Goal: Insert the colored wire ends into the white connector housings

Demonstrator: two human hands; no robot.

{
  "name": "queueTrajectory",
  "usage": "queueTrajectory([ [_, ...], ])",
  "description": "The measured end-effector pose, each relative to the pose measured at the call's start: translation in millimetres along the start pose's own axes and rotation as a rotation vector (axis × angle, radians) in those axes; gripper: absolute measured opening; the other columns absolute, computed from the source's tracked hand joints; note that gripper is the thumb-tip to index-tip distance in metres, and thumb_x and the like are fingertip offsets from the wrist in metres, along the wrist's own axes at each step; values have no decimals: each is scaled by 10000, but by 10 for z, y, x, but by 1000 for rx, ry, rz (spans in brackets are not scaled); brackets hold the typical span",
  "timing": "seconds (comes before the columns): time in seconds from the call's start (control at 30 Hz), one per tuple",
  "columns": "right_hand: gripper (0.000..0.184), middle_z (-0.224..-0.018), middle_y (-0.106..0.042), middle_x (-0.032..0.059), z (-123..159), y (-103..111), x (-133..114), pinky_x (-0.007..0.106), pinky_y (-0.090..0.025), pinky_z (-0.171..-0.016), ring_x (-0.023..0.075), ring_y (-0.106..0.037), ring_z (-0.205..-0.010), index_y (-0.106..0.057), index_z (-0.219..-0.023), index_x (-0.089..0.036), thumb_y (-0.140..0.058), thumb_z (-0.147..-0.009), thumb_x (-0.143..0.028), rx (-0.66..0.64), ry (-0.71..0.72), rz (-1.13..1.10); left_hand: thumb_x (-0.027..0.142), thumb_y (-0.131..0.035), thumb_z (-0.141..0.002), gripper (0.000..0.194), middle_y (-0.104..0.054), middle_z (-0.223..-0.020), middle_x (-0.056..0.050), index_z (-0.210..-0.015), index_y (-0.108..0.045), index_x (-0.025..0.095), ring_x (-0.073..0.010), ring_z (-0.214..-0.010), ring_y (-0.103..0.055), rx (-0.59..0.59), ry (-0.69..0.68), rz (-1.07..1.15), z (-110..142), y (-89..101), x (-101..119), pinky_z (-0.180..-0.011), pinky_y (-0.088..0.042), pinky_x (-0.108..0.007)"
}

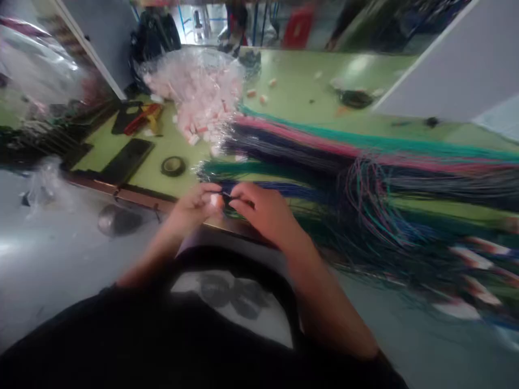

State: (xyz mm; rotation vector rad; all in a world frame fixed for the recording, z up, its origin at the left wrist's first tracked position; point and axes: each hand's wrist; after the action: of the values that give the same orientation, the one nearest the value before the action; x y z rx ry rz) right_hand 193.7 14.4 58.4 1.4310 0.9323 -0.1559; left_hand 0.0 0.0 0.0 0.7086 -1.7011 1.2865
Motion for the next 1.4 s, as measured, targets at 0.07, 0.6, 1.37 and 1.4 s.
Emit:
queueTrajectory([
  [0.07, 138, -772, -719, 4, 16, 9, -18, 242, -375, -601, 137, -620, -665, -665, -858, -220, -534, -848, -258, -3, 68, 28, 319, -847, -683, 442, -690, -680, 43, -1015, -592, 178, -101, -591, -673, 9, 11, 0, -3, -7, -6, -604, -527, -200],
  [0.6, 180, -634, -602, 20, 25, -71, -189, 279, -265, -572, 140, -481, -611, -557, -618, -200, -459, -769, -183, -19, -79, 273, 322, -824, -711, 366, -682, -714, 33, -959, -598, 176, -100, -609, -665, 19, -6, -31, 10, -41, -35, -625, -528, -221],
  [1.37, 119, -665, -647, 7, 15, -150, -78, 254, -349, -599, 127, -534, -606, -587, -678, -204, -508, -765, -225, 13, -63, -8, 377, -861, -635, 427, -692, -695, 31, -903, -600, 172, -103, -578, -647, 74, 39, -76, 1, -98, -31, -619, -525, -237],
  [1.4, 114, -650, -638, 4, 19, -153, -79, 254, -349, -597, 125, -529, -599, -580, -668, -204, -510, -757, -216, 29, -59, -8, 381, -865, -628, 433, -693, -695, 32, -899, -600, 171, -101, -573, -646, 74, 39, -66, -2, -100, -30, -616, -525, -235],
])
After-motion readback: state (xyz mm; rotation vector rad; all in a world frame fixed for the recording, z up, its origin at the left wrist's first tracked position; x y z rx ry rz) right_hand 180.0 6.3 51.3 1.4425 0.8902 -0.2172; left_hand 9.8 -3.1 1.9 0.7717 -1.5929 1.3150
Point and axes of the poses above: each hand's wrist, its own z-axis away from the middle knuckle, its own y-axis out of the back of the hand, x = y × z
